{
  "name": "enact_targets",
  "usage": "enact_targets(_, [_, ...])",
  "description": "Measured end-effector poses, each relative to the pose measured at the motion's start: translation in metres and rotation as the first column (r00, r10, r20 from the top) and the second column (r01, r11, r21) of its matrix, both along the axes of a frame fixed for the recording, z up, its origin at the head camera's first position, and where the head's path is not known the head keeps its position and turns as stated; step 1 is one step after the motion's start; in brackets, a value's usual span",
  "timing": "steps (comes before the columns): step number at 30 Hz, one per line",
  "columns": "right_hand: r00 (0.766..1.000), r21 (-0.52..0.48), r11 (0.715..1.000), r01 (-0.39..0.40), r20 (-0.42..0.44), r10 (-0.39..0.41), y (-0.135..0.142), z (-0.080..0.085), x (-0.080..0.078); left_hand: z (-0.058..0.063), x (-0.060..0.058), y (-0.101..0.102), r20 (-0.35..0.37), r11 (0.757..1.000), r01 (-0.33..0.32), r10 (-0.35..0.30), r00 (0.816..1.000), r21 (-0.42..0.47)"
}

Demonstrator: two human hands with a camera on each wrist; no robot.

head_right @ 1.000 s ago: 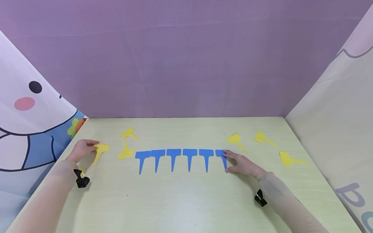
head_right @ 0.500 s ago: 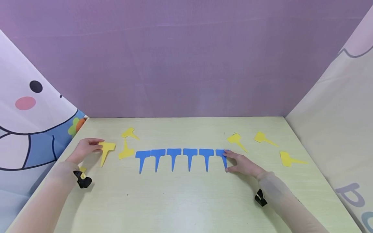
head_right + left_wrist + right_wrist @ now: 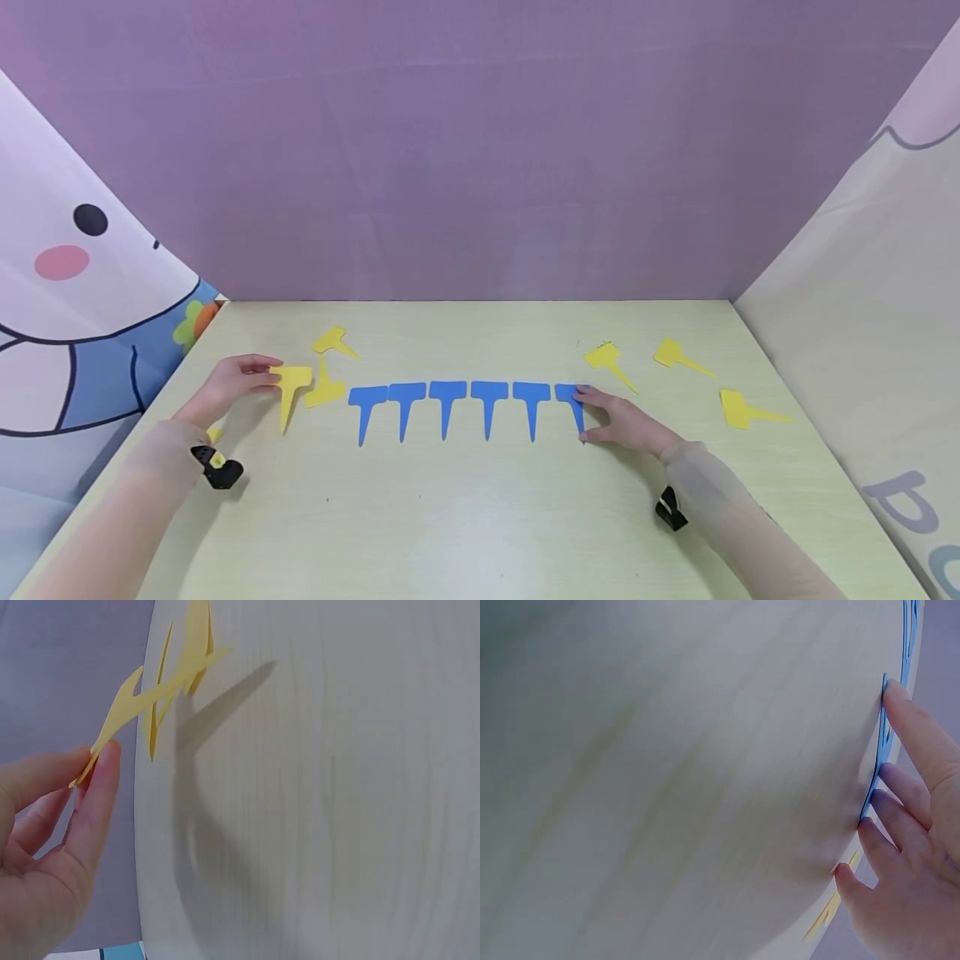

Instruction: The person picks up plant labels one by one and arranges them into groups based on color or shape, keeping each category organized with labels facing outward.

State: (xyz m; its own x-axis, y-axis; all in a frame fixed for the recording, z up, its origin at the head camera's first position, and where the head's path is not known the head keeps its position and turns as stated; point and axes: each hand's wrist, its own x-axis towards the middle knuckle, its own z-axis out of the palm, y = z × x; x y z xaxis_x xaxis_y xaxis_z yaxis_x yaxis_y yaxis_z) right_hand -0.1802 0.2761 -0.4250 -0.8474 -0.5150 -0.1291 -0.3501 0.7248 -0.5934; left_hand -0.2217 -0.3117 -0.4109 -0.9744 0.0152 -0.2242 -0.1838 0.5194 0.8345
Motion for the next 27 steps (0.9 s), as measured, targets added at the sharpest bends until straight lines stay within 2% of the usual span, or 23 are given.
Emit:
enact_targets(7, [1.000, -0.005, 1.000, 0.005, 0.013, -0.005, 0.000, 0.001, 0.000, 0.002, 0.006, 0.011, 0.034, 0.998, 0.039, -0.041, 0.999, 0.041])
enact_targets(16, [1.000, -0.002, 1.000, -0.001, 0.006, 0.001, -0.001, 0.002, 0.000, 0.000, 0.016, 0.025, 0.026, 0.993, 0.086, -0.088, 0.996, 0.078])
enact_targets(22, [1.000, -0.007, 1.000, 0.002, 0.016, -0.002, 0.000, 0.002, 0.000, -0.001, 0.022, 0.038, 0.055, 0.993, 0.077, -0.082, 0.995, 0.092])
enact_targets(27, [1.000, -0.011, 1.000, 0.006, 0.029, -0.005, 0.000, 0.002, 0.000, 0.000, 0.029, 0.051, 0.052, 0.990, 0.091, -0.097, 0.994, 0.110])
